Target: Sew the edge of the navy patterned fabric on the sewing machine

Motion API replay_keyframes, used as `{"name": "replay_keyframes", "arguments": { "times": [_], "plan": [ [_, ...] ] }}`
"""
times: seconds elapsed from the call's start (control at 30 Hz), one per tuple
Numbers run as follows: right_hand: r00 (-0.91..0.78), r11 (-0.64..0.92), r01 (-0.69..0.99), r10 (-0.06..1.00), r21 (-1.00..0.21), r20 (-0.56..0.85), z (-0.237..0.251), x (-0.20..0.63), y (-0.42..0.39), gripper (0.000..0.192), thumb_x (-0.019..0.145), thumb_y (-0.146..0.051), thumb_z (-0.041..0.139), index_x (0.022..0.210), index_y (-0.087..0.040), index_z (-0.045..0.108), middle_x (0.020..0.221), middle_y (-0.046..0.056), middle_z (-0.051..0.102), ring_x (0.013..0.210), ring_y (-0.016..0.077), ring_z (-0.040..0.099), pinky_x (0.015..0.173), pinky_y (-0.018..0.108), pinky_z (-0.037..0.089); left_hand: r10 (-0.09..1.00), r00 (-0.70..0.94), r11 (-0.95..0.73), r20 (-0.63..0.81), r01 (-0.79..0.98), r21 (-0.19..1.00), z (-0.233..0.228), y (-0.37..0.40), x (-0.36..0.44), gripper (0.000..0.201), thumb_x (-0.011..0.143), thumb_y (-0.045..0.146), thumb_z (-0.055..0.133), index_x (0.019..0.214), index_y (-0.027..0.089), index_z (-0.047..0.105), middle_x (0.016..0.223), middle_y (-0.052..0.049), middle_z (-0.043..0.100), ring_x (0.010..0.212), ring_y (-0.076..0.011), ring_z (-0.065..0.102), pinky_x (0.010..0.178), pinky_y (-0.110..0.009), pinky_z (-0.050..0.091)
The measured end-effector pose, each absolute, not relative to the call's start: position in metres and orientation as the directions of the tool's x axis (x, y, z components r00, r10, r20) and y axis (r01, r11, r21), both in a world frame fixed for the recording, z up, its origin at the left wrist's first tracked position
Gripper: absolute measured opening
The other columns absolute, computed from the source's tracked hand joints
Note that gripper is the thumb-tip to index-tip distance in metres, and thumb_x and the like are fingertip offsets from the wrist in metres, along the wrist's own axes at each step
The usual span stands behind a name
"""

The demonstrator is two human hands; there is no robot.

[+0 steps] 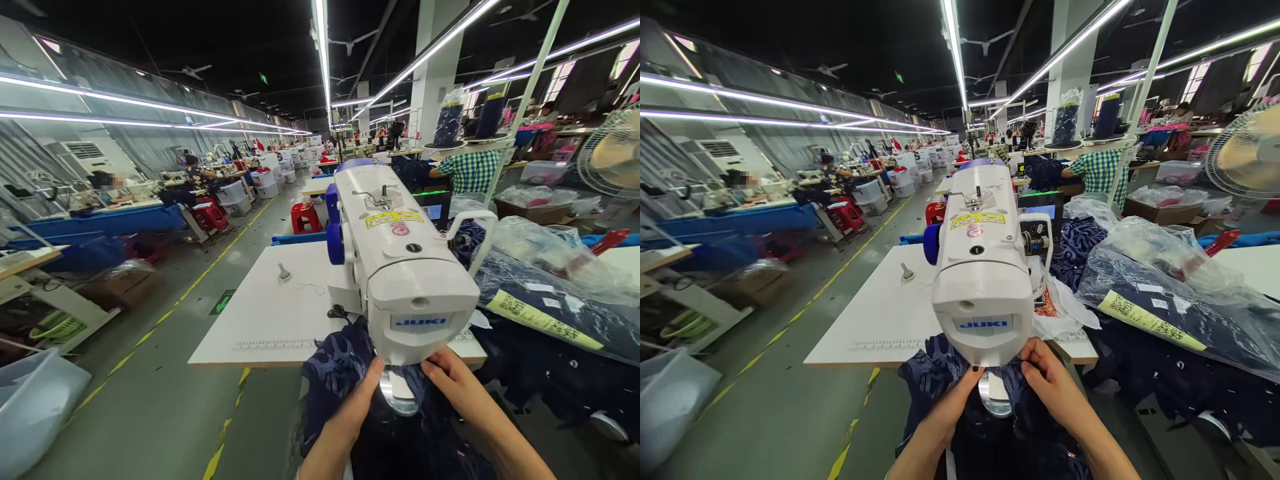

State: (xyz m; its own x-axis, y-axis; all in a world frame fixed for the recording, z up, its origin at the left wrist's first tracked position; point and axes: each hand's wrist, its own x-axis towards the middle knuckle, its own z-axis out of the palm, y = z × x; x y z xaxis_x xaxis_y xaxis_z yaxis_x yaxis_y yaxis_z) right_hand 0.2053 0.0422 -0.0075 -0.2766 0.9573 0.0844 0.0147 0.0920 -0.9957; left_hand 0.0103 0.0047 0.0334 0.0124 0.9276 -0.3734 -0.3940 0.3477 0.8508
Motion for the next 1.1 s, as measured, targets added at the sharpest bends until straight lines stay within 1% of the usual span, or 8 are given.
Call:
{"name": "replay_keyframes", "arguments": {
  "times": [0.17, 0.33, 0.4, 0.5, 0.7, 0.83, 0.9, 1.1],
  "plan": [
    [-0.296, 0.082, 0.012, 0.952, -0.997, 0.075, -0.019, 0.207, 0.044, 0.009, 0.088, -0.034, 0.050, 0.087, -0.026, 0.051, 0.081, 0.000, 0.054, 0.080, 0.0191, 0.052, 0.080, 0.031, 0.045, 0.933, -0.005, 0.329, -0.359, -0.389, 0.860, 0.026, 0.002, 0.005, 0.052, 0.072, 0.043, 0.070, 0.115, 0.015, 0.064, 0.128, -0.008, 0.060, 0.123, -0.0256, 0.051, 0.112, -0.037, 0.032],
    [-0.300, 0.091, -0.032, 0.949, -0.995, 0.096, -0.018, 0.205, 0.042, 0.016, 0.089, -0.041, 0.052, 0.094, -0.026, 0.054, 0.093, 0.003, 0.059, 0.093, 0.0209, 0.054, 0.090, 0.032, 0.043, 0.841, 0.005, 0.456, -0.541, -0.547, 0.702, 0.025, -0.002, -0.007, 0.045, 0.070, 0.032, 0.072, 0.107, 0.008, 0.066, 0.114, -0.013, 0.069, 0.110, -0.0280, 0.061, 0.102, -0.039, 0.044],
    [-0.306, 0.079, -0.037, 0.948, -0.996, 0.087, -0.017, 0.204, 0.041, 0.017, 0.089, -0.042, 0.052, 0.093, -0.026, 0.055, 0.094, 0.003, 0.060, 0.095, 0.0211, 0.055, 0.092, 0.033, 0.043, 0.830, 0.107, 0.480, -0.547, -0.638, 0.603, 0.025, -0.003, -0.014, 0.038, 0.075, 0.030, 0.066, 0.106, 0.007, 0.066, 0.100, -0.013, 0.074, 0.099, -0.0279, 0.067, 0.098, -0.041, 0.047],
    [-0.310, 0.067, -0.041, 0.948, -0.997, 0.076, -0.015, 0.203, 0.039, 0.018, 0.089, -0.043, 0.052, 0.096, -0.027, 0.057, 0.098, 0.004, 0.063, 0.099, 0.0222, 0.056, 0.094, 0.035, 0.043, 0.860, 0.284, 0.482, -0.423, -0.721, 0.497, 0.024, -0.003, -0.026, 0.034, 0.082, 0.027, 0.051, 0.103, 0.006, 0.068, 0.092, -0.012, 0.075, 0.091, -0.0244, 0.069, 0.095, -0.037, 0.048],
    [-0.275, 0.047, -0.035, 0.960, -0.998, 0.055, -0.004, 0.199, 0.036, 0.037, 0.086, -0.047, 0.057, 0.115, -0.025, 0.059, 0.109, 0.009, 0.067, 0.107, 0.0264, 0.058, 0.100, 0.041, 0.041, 0.914, 0.235, 0.370, -0.331, -0.816, 0.445, 0.015, -0.005, -0.042, 0.032, 0.074, 0.018, 0.054, 0.098, 0.009, 0.072, 0.097, -0.008, 0.075, 0.100, -0.0243, 0.066, 0.102, -0.035, 0.042],
    [-0.249, -0.007, -0.041, 0.969, -0.999, 0.003, -0.001, 0.198, 0.034, 0.046, 0.083, -0.050, 0.060, 0.121, -0.024, 0.058, 0.109, 0.010, 0.068, 0.109, 0.0281, 0.059, 0.101, 0.043, 0.041, 0.918, 0.209, 0.366, -0.338, -0.775, 0.515, 0.015, -0.010, -0.049, 0.027, 0.072, 0.020, 0.058, 0.093, 0.011, 0.074, 0.088, -0.007, 0.076, 0.106, -0.0249, 0.063, 0.105, -0.034, 0.039],
    [-0.245, -0.030, -0.051, 0.969, -0.998, -0.017, -0.002, 0.197, 0.034, 0.047, 0.083, -0.050, 0.059, 0.123, -0.025, 0.057, 0.113, 0.010, 0.067, 0.112, 0.0279, 0.058, 0.102, 0.042, 0.040, 0.915, 0.221, 0.378, -0.337, -0.761, 0.527, 0.014, -0.012, -0.052, 0.026, 0.073, 0.021, 0.058, 0.090, 0.012, 0.075, 0.085, -0.008, 0.076, 0.107, -0.0267, 0.063, 0.104, -0.037, 0.039],
    [-0.262, -0.030, -0.075, 0.965, -0.997, -0.009, -0.002, 0.196, 0.031, 0.045, 0.086, -0.048, 0.056, 0.127, -0.028, 0.052, 0.122, 0.008, 0.062, 0.116, 0.0248, 0.054, 0.106, 0.040, 0.035, 0.894, 0.288, 0.424, -0.344, -0.793, 0.438, 0.010, -0.018, -0.058, 0.029, 0.077, 0.024, 0.053, 0.096, 0.015, 0.074, 0.090, -0.009, 0.076, 0.108, -0.0292, 0.062, 0.101, -0.047, 0.042]
  ]
}}
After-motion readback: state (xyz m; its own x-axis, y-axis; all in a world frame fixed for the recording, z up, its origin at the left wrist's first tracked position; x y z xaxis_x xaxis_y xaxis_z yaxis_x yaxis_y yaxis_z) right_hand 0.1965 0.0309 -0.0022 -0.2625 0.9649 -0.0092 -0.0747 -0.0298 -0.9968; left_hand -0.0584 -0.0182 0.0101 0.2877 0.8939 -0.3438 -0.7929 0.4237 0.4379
